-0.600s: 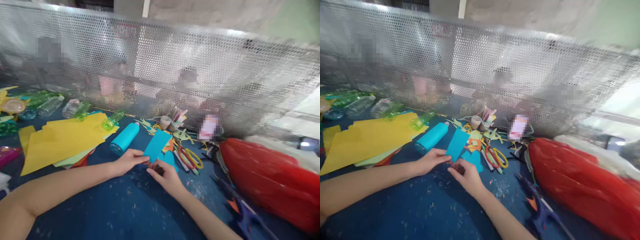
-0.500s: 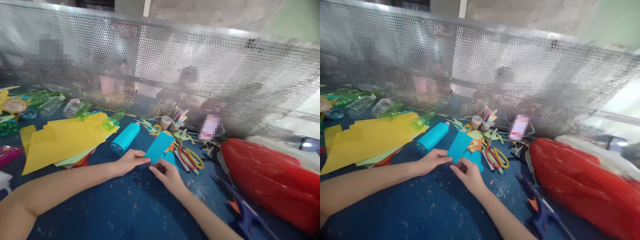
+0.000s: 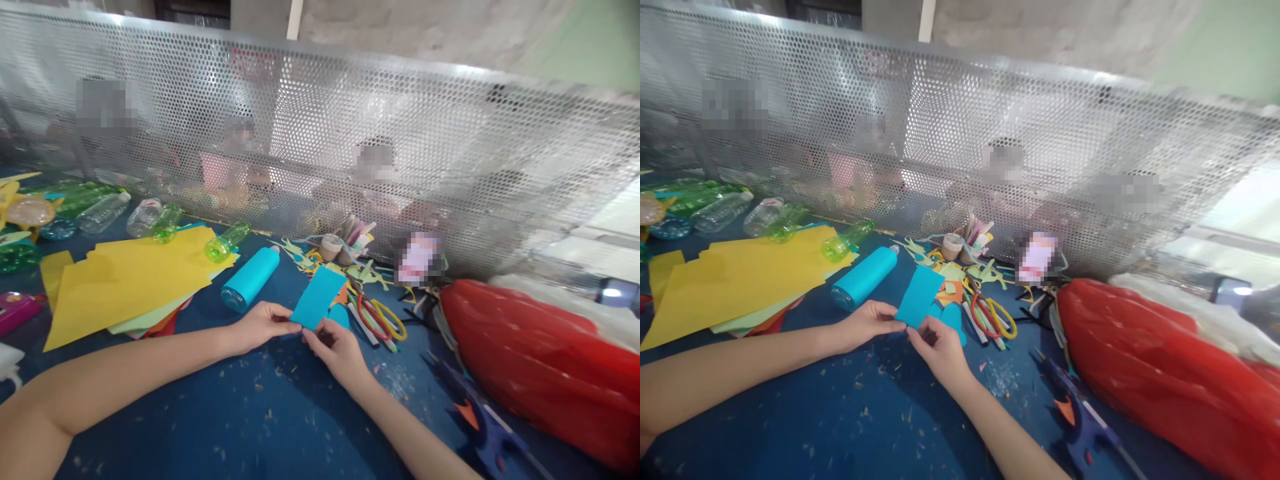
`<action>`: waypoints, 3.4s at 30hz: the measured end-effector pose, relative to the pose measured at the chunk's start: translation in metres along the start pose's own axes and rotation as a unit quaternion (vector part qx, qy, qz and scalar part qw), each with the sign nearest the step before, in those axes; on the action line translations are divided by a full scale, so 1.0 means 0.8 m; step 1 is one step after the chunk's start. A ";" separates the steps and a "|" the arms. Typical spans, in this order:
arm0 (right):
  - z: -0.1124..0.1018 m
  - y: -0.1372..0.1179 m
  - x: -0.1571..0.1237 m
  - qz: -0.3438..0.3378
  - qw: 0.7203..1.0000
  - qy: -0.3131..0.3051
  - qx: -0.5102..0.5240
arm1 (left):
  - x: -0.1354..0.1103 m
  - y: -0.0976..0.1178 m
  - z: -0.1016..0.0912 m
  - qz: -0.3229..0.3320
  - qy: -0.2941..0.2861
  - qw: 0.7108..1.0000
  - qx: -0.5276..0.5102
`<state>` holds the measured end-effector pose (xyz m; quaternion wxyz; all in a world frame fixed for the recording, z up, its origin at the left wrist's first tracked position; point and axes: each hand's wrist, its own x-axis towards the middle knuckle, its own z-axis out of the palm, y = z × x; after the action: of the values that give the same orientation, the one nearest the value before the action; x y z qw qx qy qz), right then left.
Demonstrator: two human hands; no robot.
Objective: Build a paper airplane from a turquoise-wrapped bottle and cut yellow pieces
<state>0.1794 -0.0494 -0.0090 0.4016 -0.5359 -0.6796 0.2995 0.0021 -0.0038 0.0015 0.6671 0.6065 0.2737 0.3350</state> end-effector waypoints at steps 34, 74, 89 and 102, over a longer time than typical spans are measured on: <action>-0.001 -0.001 0.000 -0.014 0.998 0.005 -0.055 | 0.002 -0.007 -0.002 0.018 0.012 0.999 0.023; -0.004 0.002 0.009 0.035 0.995 0.034 0.092 | 0.008 -0.019 -0.005 0.028 0.041 0.999 -0.002; 0.000 0.005 0.009 0.033 0.995 0.018 0.092 | 0.008 -0.021 -0.004 0.038 0.046 0.998 -0.006; -0.004 0.007 0.010 0.013 0.998 0.012 0.060 | 0.005 -0.009 -0.001 0.048 0.028 0.998 -0.007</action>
<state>0.1841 -0.0407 -0.0102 0.4371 -0.5230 -0.6486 0.3389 0.0049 -0.0010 -0.0053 0.6465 0.6043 0.2605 0.3860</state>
